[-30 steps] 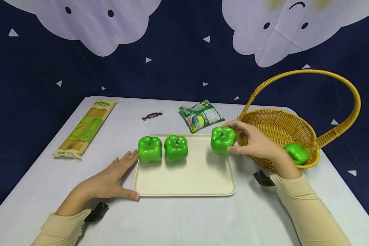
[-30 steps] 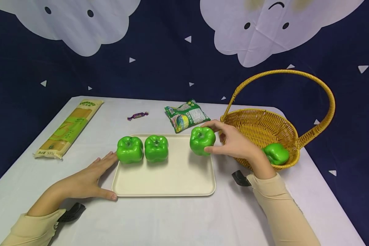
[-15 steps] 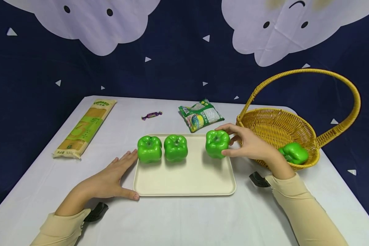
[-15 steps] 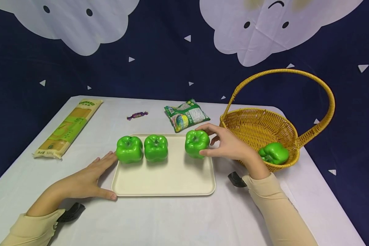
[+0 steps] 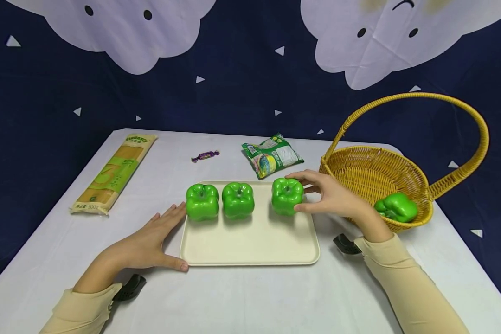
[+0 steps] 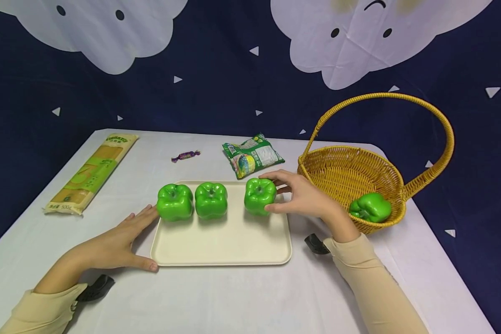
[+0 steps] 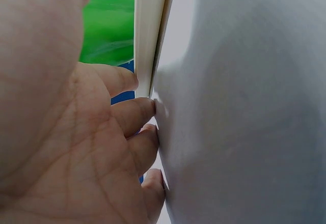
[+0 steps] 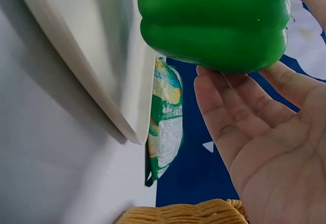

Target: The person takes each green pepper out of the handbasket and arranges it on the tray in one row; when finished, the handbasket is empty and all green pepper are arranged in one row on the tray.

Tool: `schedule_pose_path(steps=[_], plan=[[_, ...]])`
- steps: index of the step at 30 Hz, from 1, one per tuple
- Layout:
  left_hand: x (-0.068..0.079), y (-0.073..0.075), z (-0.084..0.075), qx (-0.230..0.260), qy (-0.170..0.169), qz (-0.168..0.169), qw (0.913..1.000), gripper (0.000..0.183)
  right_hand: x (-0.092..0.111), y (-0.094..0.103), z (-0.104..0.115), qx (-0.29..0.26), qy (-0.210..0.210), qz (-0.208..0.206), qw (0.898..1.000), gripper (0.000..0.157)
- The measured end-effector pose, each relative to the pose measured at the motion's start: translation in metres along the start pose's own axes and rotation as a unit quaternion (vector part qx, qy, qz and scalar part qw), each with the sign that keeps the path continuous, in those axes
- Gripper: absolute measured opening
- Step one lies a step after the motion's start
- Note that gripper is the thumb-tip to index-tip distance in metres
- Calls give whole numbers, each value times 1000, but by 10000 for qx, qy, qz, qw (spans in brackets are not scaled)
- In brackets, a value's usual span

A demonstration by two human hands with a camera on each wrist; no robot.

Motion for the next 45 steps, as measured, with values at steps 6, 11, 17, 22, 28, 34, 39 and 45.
schedule_pose_path(steps=[6, 11, 17, 22, 28, 34, 39, 45], plan=[[0, 0, 0, 7, -15, 7, 10000, 147, -2, -7, 2, -118, 28, 158, 9998, 73], [-1, 0, 0, 13, -20, 5, 10000, 147, -4, -12, 2, -98, 87, 241, 9996, 74], [0, 0, 0, 33, -18, -10, 10000, 148, -6, -17, 2, -74, 118, 298, 9995, 76], [0, 0, 0, 20, -15, -14, 10000, 148, -7, -20, 1, -145, 79, 334, 9993, 77], [0, 0, 0, 16, -24, -22, 10000, 148, -8, -24, 1, -344, -10, 407, 9986, 78], [0, 0, 0, 28, -18, -23, 10000, 148, -8, -26, 1, -359, 5, 405, 9985, 77], [0, 0, 0, 26, -26, -10, 10000, 147, -8, -27, 4, -340, 103, 403, 9986, 77], [1, 0, 1, 26, -28, 4, 10000, 146, -9, -29, 4, -438, 78, 423, 9981, 77]])
Point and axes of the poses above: each hand's wrist, its own x-axis away from the middle knuckle, its own y-axis out of the back of the hand, z = x × y, the point moved 8 cm from there along -x, towards the middle knuckle, and after that the axes turned 5 degrees about x, right-handed, at the moved point
